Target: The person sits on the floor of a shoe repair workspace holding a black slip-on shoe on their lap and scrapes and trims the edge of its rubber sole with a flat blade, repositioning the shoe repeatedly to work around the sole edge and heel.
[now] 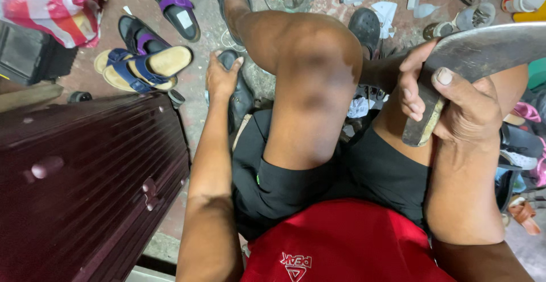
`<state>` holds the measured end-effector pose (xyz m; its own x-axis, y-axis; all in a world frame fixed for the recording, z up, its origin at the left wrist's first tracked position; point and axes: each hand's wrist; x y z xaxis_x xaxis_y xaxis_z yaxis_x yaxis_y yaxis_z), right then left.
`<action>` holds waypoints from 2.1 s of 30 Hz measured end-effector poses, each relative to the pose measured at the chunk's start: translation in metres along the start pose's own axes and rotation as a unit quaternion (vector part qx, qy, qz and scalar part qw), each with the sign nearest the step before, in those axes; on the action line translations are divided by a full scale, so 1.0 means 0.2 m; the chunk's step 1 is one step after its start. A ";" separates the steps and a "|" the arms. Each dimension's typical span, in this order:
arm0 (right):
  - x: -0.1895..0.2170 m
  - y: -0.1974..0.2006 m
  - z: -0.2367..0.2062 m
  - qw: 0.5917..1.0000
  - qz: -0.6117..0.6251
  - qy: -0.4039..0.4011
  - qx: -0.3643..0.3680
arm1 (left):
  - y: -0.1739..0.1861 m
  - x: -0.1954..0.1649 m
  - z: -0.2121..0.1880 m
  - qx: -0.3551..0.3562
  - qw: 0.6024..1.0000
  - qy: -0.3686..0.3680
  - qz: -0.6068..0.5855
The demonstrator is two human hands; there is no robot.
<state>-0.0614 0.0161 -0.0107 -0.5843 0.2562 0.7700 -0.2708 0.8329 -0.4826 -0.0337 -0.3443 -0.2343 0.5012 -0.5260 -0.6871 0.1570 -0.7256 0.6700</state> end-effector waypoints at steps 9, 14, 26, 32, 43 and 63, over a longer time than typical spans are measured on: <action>0.00 -0.01 0.02 1.000 -0.011 0.000 -0.027 | -0.09 0.20 0.09 -0.048 0.999 0.007 -0.013; -0.01 0.00 0.03 0.999 -0.018 -0.003 -0.037 | -0.03 0.47 0.01 -0.061 0.964 0.248 0.070; -0.04 -0.01 0.06 0.998 -0.032 -0.008 -0.045 | -0.02 0.59 -0.17 0.083 0.963 0.196 0.167; -0.01 -0.03 0.07 0.999 -0.034 -0.025 -0.027 | 0.09 0.61 -0.24 0.008 0.980 0.085 0.182; -0.05 -0.07 -0.02 0.999 -0.042 -0.013 0.018 | 0.29 0.38 -0.52 -0.021 0.736 0.158 -0.658; 0.07 -0.26 -0.31 0.979 -0.084 0.184 -0.006 | 0.08 -1.26 -0.88 0.064 0.650 -0.167 -0.739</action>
<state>-0.0084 0.0063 0.0507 -0.2172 0.2724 0.9373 -0.3286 0.8838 -0.3330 -0.0088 -0.1455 -0.0003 -0.3324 0.7347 -0.5914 0.1746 -0.5682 -0.8041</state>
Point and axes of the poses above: each hand's wrist, its own z-axis towards the middle knuckle, its own y-axis out of the back of the hand, x = y × z, and after that the axes turned 10 degrees about -y, right-handed
